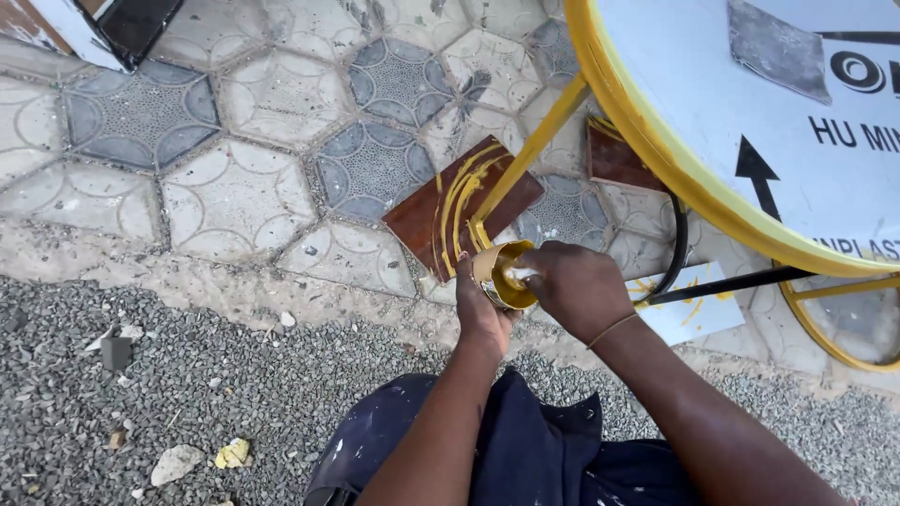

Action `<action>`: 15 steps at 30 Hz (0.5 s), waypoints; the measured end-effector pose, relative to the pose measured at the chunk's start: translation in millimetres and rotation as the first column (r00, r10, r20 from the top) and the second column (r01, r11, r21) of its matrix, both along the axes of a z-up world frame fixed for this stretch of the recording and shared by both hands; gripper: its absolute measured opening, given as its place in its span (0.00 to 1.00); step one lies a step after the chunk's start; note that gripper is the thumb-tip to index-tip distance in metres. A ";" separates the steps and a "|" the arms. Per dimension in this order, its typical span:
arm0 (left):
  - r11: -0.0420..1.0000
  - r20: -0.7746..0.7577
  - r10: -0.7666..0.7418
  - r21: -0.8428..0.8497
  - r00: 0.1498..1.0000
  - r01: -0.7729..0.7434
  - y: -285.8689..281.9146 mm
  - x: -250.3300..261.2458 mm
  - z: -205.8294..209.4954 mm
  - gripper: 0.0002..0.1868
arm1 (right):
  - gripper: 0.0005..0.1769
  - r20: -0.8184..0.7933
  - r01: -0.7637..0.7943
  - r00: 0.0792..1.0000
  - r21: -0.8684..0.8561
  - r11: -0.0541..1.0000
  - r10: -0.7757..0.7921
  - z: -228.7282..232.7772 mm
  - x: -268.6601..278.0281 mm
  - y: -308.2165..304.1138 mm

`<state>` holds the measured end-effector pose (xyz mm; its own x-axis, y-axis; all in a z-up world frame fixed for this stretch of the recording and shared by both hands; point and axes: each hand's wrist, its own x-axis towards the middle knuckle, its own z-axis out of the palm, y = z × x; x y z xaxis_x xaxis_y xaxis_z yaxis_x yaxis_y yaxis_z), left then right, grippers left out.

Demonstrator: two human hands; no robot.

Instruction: The person paints the legs and frame of a round metal table with yellow paint using a brush. They repeatedly dip the brush into a small container held in the other hand to apply the paint to the table's structure.

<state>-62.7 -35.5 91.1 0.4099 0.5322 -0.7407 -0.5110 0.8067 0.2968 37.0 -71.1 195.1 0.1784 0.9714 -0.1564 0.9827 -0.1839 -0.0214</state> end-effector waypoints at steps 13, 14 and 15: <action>0.999 -0.029 0.021 0.046 0.999 -0.020 -0.3 -1.0 -6.9 0.32 | 0.07 0.235 -0.204 0.954 0.055 0.977 0.186 -31.1 -5.9 2.9; 0.999 -0.034 0.024 0.043 0.999 -0.023 -0.8 -0.5 -8.2 0.31 | 0.07 0.191 -0.191 0.966 0.070 0.979 0.175 -28.8 -7.3 2.6; 0.999 -0.033 0.024 0.045 0.999 -0.022 -0.3 1.2 -10.0 0.31 | 0.07 0.192 -0.191 0.966 0.071 0.979 0.174 -30.3 -4.9 2.6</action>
